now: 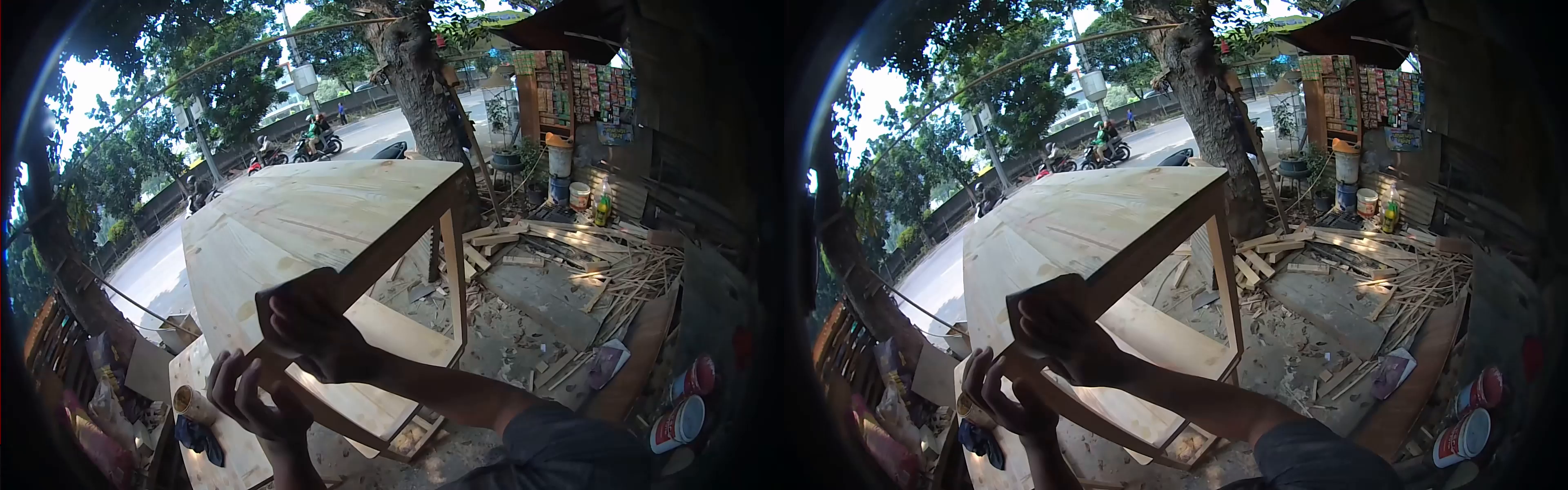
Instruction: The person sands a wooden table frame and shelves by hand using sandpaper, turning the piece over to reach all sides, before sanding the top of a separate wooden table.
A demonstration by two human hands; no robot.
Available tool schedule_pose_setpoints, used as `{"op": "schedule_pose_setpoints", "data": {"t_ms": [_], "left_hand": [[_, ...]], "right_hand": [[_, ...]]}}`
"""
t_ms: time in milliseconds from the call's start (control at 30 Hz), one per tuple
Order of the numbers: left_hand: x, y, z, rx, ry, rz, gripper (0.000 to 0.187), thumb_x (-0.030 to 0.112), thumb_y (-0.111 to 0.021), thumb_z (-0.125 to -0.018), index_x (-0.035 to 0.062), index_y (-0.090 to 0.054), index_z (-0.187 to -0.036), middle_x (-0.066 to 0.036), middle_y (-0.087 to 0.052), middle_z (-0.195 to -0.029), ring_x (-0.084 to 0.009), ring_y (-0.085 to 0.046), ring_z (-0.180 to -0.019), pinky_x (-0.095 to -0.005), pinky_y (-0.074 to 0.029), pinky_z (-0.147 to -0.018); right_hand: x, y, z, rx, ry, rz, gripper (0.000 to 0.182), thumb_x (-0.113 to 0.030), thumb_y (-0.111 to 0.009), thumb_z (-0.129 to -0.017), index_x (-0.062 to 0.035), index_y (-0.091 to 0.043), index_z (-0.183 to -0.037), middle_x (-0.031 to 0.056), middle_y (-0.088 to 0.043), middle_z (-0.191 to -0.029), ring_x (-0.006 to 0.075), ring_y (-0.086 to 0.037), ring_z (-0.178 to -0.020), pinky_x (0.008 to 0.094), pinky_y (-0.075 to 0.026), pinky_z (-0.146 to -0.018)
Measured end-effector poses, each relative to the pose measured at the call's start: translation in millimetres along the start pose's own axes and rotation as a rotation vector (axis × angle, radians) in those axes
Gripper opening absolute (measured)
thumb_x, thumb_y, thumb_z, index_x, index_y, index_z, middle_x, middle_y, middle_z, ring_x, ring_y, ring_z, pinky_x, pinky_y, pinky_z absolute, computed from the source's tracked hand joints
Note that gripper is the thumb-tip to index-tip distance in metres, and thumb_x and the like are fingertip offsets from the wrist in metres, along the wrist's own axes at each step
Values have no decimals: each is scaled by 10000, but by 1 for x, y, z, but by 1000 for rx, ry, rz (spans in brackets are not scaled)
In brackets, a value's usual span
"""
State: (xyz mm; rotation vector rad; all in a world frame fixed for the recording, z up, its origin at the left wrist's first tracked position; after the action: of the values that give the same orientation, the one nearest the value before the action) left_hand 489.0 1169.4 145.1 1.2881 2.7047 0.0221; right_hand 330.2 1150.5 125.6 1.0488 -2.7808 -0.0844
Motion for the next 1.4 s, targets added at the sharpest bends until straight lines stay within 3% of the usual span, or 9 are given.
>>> {"op": "schedule_pose_setpoints", "data": {"t_ms": [233, 467, 500, 633, 867, 1033, 1167, 1267, 1400], "left_hand": [[29, -62, -53, -497, -10, -472, 489, 427, -654, -985, 31, -653, -1273, -160, -675, -1289, -383, -601, -1272, -518, -404, -1145], [76, -148, -99, -811, -54, -339, 540, 356, -651, -995, -16, -600, -1382, -242, -565, -1477, -398, -496, -1418, -510, -343, -1207], [78, -155, -103, -856, -97, -309, 552, 361, -648, -999, -13, -591, -1401, -243, -553, -1491, -396, -477, -1438, -507, -331, -1218], [72, -160, -98, -949, 107, -247, 529, 352, -539, -1054, -5, -566, -1443, -215, -525, -1537, -376, -392, -1504, -503, -266, -1253], [68, -159, -96, -915, 216, -169, 530, 338, -376, -1100, -20, -570, -1439, -222, -528, -1532, -392, -416, -1488, -496, -268, -1250], [75, -164, -95, -908, 93, -309, 599, 412, -593, -1006, -26, -583, -1414, -222, -559, -1501, -402, -437, -1472, -512, -293, -1236], [77, -166, -93, -945, 103, -379, 618, 418, -657, -957, -33, -612, -1376, -243, -581, -1467, -419, -476, -1436, -519, -328, -1216], [79, -165, -90, -859, 36, -404, 630, 375, -760, -869, -16, -643, -1349, -247, -609, -1434, -422, -528, -1394, -529, -383, -1182], [76, -165, -88, -880, 118, -335, 599, 318, -724, -893, -35, -622, -1366, -248, -627, -1407, -414, -568, -1355, -481, -448, -1136]], "right_hand": [[246, 151, 52, 502, -550, 114, 467, -126, -428, -1119, 45, -363, -1549, 253, -514, -1483, 353, -504, -1399, 380, -395, -1160], [166, 62, 65, -101, -685, -550, 577, -46, -593, -988, -38, -458, -1548, 279, -282, -1659, 489, -263, -1539, 526, -241, -1254], [150, 82, 63, -66, -235, 36, 553, -32, -597, -976, -46, -501, -1521, 279, -289, -1654, 515, -263, -1528, 549, -240, -1252], [307, 183, 58, 518, -679, -56, 520, -89, -508, -1056, 91, -354, -1520, 315, -413, -1537, 499, -404, -1420, 483, -361, -1171], [125, 68, 30, -51, -429, -7, 886, -420, -583, -1027, 59, -137, -1625, 405, -91, -1653, 581, -67, -1546, 660, -81, -1246], [300, 156, 42, 145, -809, 454, 910, -451, -519, -1064, 137, -69, -1593, 418, 9, -1655, 554, 10, -1562, 569, -78, -1276], [244, 133, 36, 341, -666, 481, 866, -527, -532, -1036, 141, -241, -1503, 386, -265, -1523, 596, -232, -1435, 672, -120, -1216], [171, 90, 33, 69, -507, 29, 1063, -585, -484, -1035, 194, 16, -1555, 460, 0, -1613, 656, -3, -1500, 698, -17, -1214], [292, 158, 36, 221, -762, 411, 974, -559, -503, -1040, 197, -155, -1546, 482, -10, -1605, 666, 34, -1499, 698, -52, -1217]]}}
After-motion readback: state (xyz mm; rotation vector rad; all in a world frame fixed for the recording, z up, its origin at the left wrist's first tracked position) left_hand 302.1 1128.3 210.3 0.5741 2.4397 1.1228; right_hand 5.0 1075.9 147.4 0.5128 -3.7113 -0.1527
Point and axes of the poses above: each hand's wrist, its own z-axis away from the middle knuckle, its own y-axis out of the back of the hand, x = y × z, the point moved 4 cm from there along -z, towards the middle knuckle
